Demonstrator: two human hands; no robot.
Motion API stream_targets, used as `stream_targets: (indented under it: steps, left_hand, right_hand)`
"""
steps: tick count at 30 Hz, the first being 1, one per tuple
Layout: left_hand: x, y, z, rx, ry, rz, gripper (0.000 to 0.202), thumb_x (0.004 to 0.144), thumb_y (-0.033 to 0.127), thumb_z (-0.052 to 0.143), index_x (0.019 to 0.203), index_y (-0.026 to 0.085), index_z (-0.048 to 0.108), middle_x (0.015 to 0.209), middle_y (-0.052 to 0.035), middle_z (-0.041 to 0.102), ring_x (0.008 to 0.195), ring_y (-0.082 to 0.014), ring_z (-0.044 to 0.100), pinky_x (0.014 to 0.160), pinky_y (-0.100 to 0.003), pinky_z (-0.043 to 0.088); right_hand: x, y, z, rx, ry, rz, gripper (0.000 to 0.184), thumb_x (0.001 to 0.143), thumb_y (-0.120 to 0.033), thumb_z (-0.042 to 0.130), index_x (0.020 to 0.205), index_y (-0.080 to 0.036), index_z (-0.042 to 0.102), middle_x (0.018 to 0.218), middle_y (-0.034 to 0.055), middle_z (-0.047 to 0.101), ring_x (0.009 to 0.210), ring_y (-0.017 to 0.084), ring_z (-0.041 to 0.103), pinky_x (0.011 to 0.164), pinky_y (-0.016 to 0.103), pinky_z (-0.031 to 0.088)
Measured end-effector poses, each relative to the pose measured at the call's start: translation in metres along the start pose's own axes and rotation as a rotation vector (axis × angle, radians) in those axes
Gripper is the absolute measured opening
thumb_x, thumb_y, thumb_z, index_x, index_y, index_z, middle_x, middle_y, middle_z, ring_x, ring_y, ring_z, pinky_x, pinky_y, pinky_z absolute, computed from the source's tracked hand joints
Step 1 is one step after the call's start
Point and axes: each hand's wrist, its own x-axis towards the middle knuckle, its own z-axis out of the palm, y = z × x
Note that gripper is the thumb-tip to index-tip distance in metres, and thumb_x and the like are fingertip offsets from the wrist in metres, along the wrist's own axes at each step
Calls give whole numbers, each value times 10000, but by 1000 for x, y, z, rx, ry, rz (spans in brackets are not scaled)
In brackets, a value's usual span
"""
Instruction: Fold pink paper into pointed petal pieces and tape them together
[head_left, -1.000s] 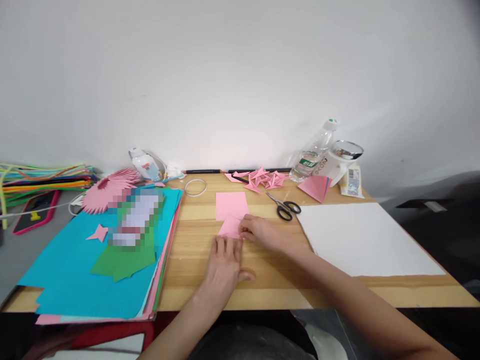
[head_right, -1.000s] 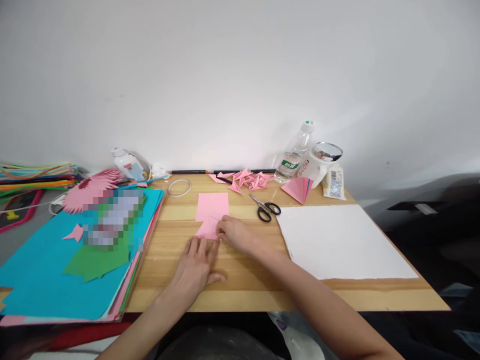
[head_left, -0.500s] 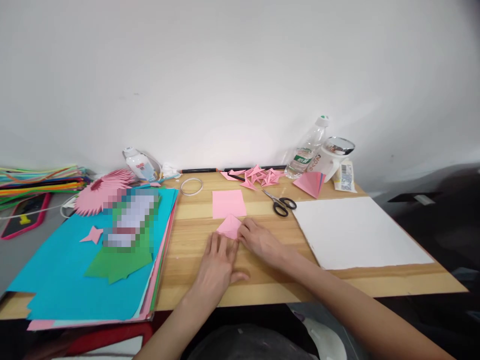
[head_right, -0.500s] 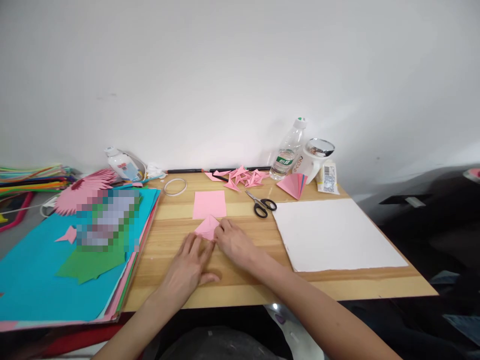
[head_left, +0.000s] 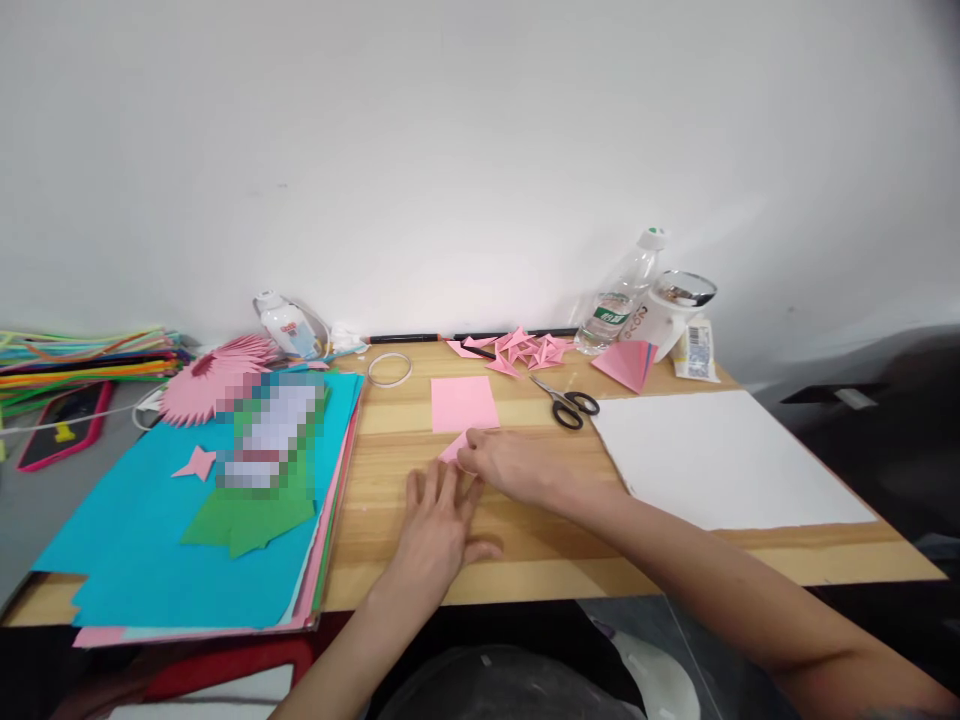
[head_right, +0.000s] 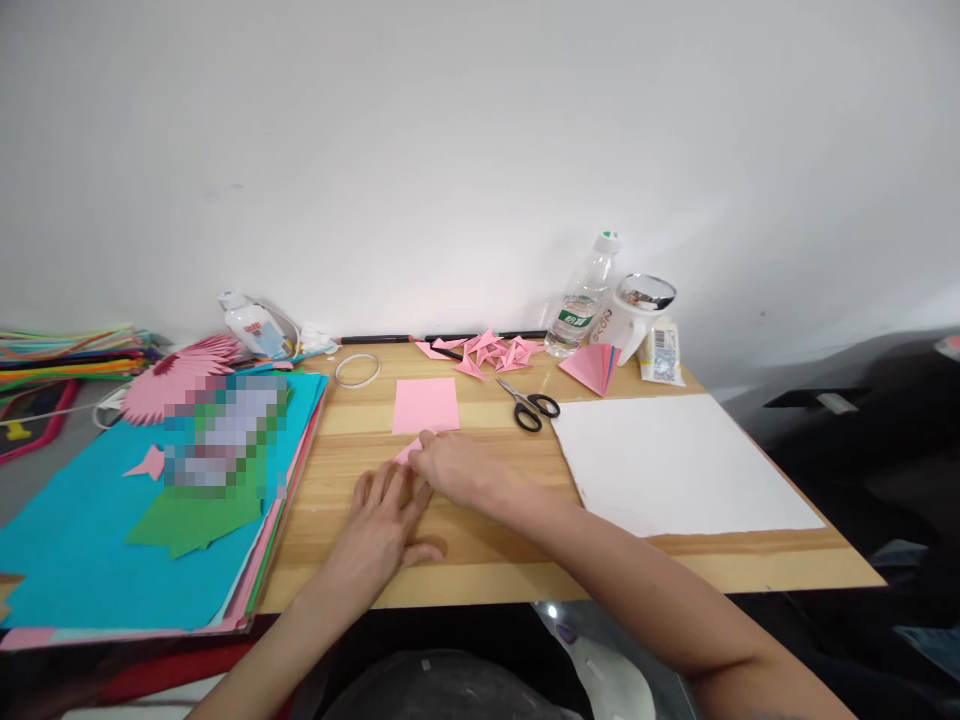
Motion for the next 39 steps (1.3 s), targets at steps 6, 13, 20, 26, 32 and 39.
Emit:
stream_targets:
  steps: [6, 13, 20, 26, 32, 39]
  left_hand:
    - [0, 4, 2, 29, -11, 26, 808, 660, 643, 517, 1270, 115, 468, 1254, -234, 484, 1173, -382, 430, 921, -490, 371]
    - [-1, 4, 2, 46, 48, 46, 761, 681, 625, 517, 1246, 115, 503, 1279, -180, 489, 1128, -387, 455, 912, -487, 381]
    - [-2, 3, 4, -8, 63, 51, 730, 681, 614, 531, 1216, 119, 537, 1228, -154, 540, 1132, -398, 445, 912, -497, 381]
    - [-3, 1, 11, -33, 65, 93, 713, 734, 614, 456, 1229, 104, 515, 1271, -163, 513, 1214, -352, 393, 954, -470, 363]
    - [-2, 0, 12, -87, 50, 86, 741, 716, 612, 485, 1251, 100, 493, 1277, -165, 503, 1218, -387, 376, 968, -494, 348]
    - [-1, 1, 11, -82, 54, 48, 735, 710, 644, 461, 1253, 151, 500, 1237, -166, 518, 1210, -446, 347, 950, -615, 288]
  right_hand:
    - [20, 11, 12, 81, -30, -105, 130, 849, -136, 485, 818, -124, 612, 826, 70, 591, 690, 148, 557, 593, 230, 351]
    - [31, 11, 3, 86, -72, -82, 177, 885, -193, 431, 834, -151, 596, 827, 68, 620, 706, 150, 564, 602, 235, 337]
    - [45, 13, -3, 111, -124, -24, 125, 833, -199, 487, 771, -188, 595, 669, 16, 651, 618, 140, 571, 523, 214, 292]
    - [54, 10, 0, 93, -116, -1, 136, 798, -189, 485, 771, -189, 618, 791, 54, 674, 705, 175, 594, 543, 222, 305]
    - [66, 9, 5, 152, -113, 4, 128, 790, -209, 496, 740, -193, 613, 713, 39, 663, 654, 169, 590, 544, 220, 312]
    - [62, 11, 17, 263, 20, 57, 118, 828, -185, 468, 865, -185, 580, 696, 15, 650, 630, 143, 580, 540, 201, 319]
